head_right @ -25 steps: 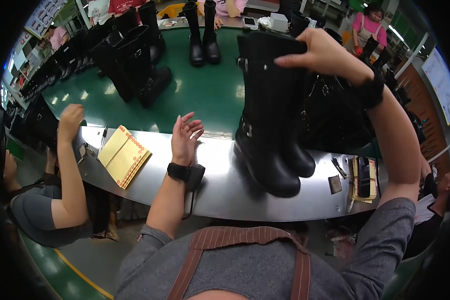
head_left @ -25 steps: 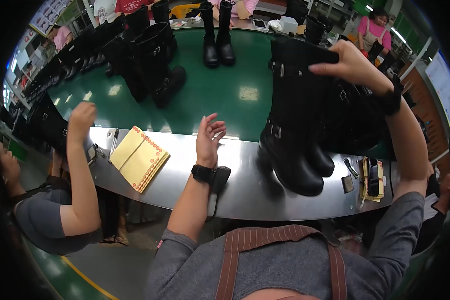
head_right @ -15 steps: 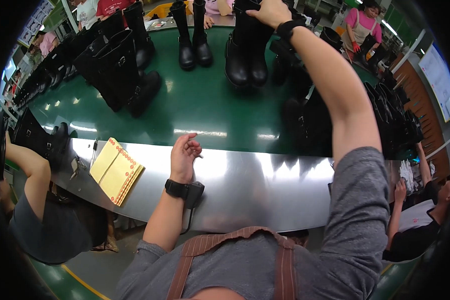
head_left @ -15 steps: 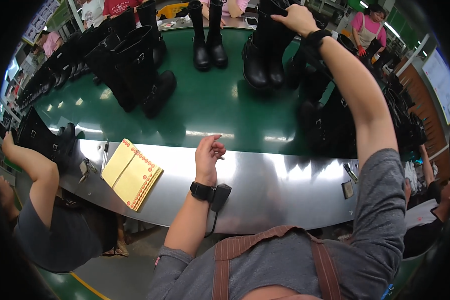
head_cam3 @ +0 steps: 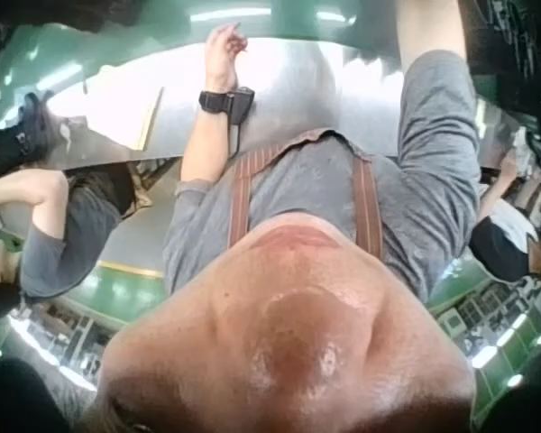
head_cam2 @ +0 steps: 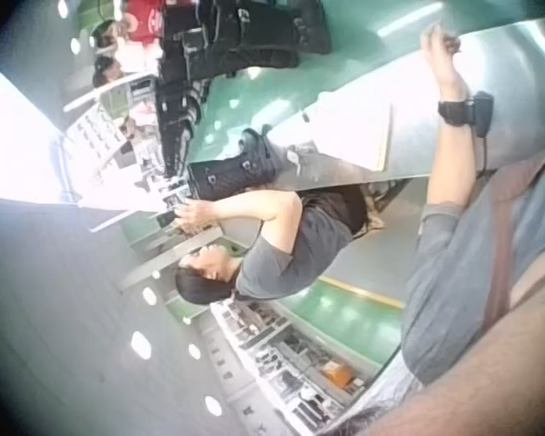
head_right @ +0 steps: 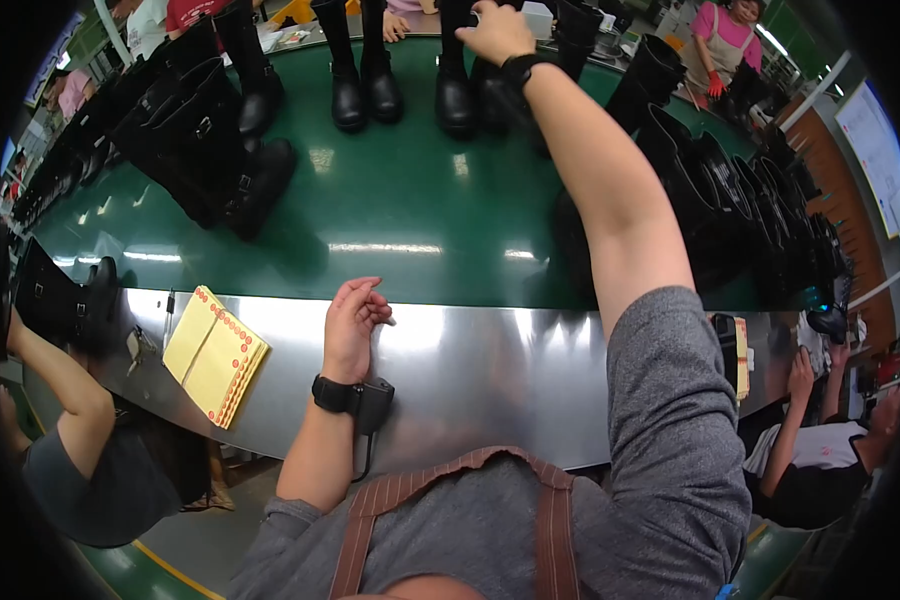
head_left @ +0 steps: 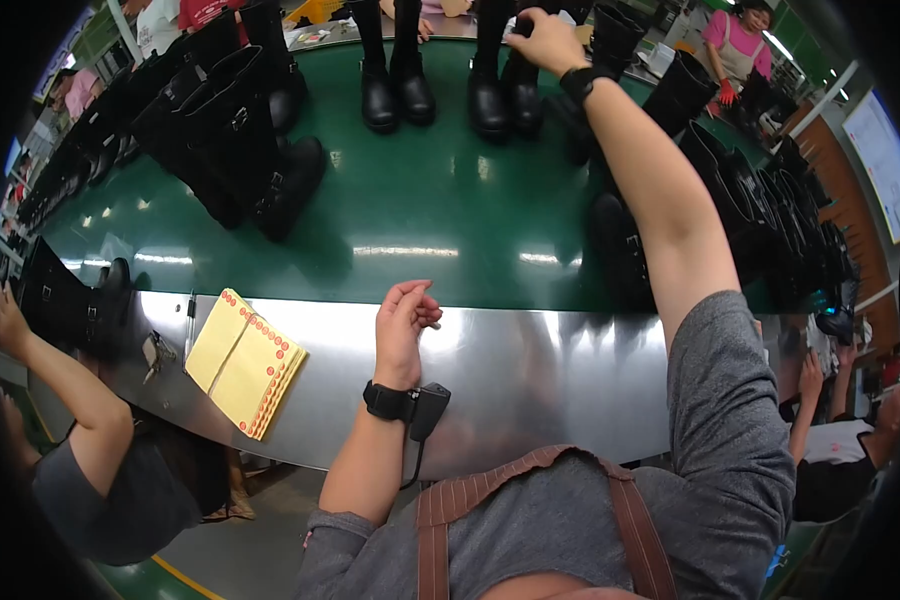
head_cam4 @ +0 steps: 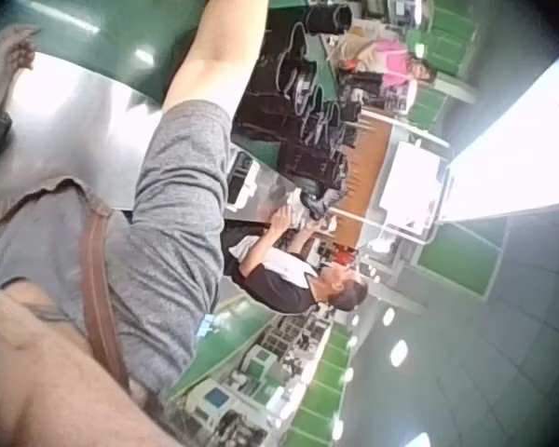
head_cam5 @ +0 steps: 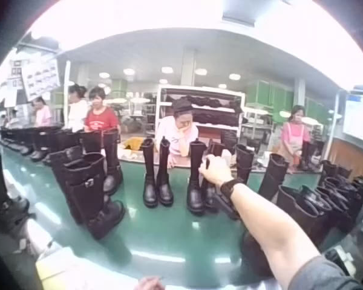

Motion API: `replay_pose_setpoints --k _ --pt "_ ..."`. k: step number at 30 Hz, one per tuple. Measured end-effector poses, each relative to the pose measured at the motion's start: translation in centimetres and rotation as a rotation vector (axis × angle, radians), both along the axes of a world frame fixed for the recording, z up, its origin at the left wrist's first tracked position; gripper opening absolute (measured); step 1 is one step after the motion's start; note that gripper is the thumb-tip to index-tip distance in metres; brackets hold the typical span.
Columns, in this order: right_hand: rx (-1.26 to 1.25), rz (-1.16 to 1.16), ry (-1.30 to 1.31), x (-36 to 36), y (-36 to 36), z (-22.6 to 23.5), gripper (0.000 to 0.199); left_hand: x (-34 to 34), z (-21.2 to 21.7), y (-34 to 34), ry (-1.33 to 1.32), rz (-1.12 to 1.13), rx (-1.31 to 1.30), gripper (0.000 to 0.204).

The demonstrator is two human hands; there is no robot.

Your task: The recorder is inspecting and cleaning pairs of black boots on a production line, checking zippers, buckles, and wiping off debris.

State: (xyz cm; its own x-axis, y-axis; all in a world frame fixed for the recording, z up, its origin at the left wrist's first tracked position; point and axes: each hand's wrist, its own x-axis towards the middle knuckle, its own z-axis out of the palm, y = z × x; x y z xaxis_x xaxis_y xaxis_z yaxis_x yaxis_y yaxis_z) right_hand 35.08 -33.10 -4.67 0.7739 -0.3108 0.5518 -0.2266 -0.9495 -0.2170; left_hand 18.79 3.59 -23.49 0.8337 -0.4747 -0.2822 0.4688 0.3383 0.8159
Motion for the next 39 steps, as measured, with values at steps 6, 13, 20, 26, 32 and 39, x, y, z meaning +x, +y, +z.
replay_pose_setpoints --k 6,13,20,26,32,39 --pt "0.534 0.597 0.338 -17.3 9.9 -12.8 0.033 0.3 -0.4 0.3 -0.048 -0.037 -0.013 0.025" --pt "1.071 0.262 0.421 -38.8 9.8 -14.3 0.022 0.9 -1.5 0.3 -0.061 -0.065 -0.028 0.022" --pt "1.209 -0.006 0.032 -50.3 8.9 -16.3 0.018 1.1 -2.2 0.2 -0.115 -0.015 -0.075 0.016" --pt "1.017 -0.117 0.018 -54.8 10.5 -17.9 0.016 0.7 -2.2 -0.7 -0.184 0.025 0.081 0.014" --pt "0.618 0.047 -0.067 -55.6 10.2 -18.3 0.014 -1.5 2.2 -4.0 -0.316 -0.103 0.515 0.019" --pt "1.059 0.025 -0.106 -55.9 9.5 -18.8 0.014 -9.1 9.2 -14.5 -1.222 -0.469 0.712 0.045"
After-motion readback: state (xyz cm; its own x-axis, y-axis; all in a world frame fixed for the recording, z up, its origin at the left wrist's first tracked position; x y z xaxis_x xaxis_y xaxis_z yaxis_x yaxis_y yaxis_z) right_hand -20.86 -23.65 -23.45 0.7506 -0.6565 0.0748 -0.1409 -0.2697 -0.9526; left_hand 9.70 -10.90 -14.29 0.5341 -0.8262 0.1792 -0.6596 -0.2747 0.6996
